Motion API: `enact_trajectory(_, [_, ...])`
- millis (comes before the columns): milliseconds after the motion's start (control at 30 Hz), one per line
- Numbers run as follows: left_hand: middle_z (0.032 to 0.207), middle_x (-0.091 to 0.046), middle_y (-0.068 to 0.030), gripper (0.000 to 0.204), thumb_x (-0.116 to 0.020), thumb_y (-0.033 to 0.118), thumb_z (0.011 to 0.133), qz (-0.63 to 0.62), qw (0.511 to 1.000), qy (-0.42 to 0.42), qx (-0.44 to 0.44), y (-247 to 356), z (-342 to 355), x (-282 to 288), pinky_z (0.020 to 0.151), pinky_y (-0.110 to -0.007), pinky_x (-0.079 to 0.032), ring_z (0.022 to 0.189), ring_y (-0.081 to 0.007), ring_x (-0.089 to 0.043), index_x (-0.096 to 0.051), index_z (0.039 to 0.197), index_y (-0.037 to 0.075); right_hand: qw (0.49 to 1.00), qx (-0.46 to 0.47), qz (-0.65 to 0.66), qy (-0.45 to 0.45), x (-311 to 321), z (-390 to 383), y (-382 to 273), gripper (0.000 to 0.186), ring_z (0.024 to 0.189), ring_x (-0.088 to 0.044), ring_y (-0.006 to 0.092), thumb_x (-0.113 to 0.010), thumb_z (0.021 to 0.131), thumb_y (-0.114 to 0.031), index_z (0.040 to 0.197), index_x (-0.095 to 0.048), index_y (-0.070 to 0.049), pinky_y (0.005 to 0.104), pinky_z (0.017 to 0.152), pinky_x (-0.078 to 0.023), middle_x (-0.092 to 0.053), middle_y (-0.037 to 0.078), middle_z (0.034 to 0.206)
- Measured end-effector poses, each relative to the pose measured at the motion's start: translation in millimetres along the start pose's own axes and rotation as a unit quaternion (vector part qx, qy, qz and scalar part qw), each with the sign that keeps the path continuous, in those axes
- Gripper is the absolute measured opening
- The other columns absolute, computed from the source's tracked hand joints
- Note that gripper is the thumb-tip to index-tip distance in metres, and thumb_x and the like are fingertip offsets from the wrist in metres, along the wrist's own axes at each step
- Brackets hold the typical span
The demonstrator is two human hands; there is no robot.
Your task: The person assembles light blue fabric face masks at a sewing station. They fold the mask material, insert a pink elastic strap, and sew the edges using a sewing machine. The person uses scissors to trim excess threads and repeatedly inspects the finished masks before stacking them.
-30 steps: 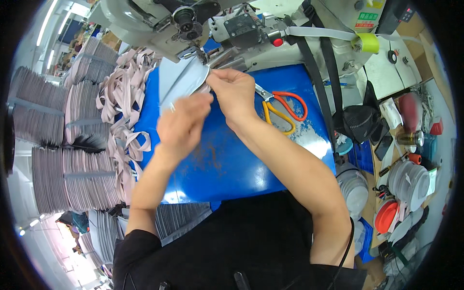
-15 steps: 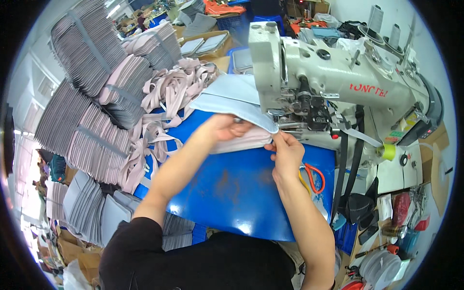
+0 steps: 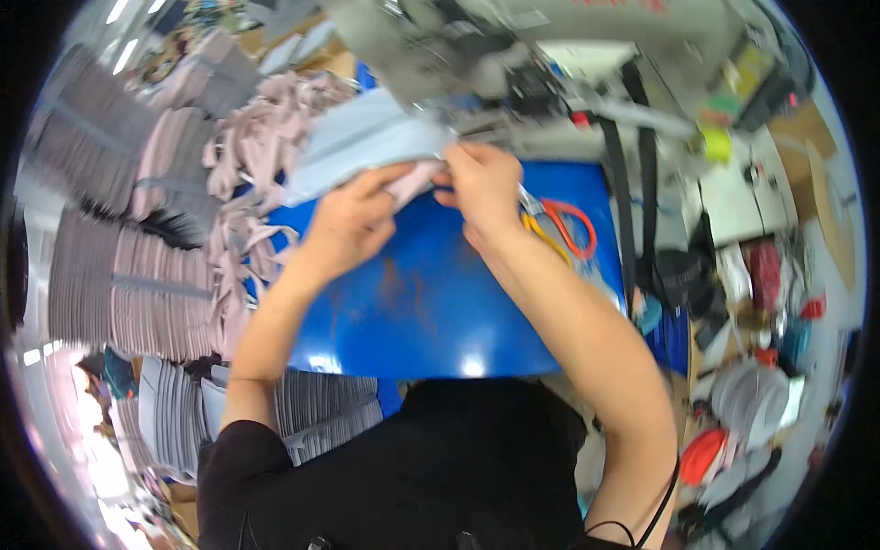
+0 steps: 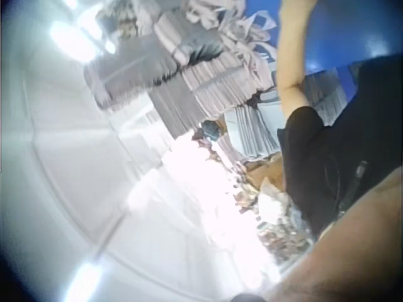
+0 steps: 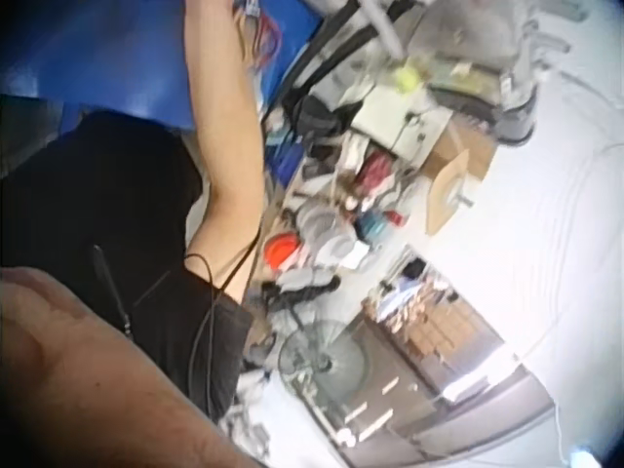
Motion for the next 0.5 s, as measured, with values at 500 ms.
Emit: enact_trajectory(500, [0.110,-0.070,-0.0100,0.049,-0.081,0.010,0.076,0.181,0.978,0.030,-0.097,65.5,46.3,47.3,0.073,-0.040,-0.054,0.078,-0.0291,-0.068,-0.069,0.124,0.014,0.996,-0.011,0.002,-0.085,12.0,-4.7,-4.9,0.021,0.063,-0.059,0.0077,-0.073,0.088,-0.005,0.107,-0.071,0.002,0.0234,0.052,-0.044,-0.071,0.003,0.085])
Point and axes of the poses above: each hand's wrist, its own z-axis towards the middle knuckle, its own x-axis out of the back of the hand, y = z × x, the point moved 4 cm from there along z, towards the middle knuckle
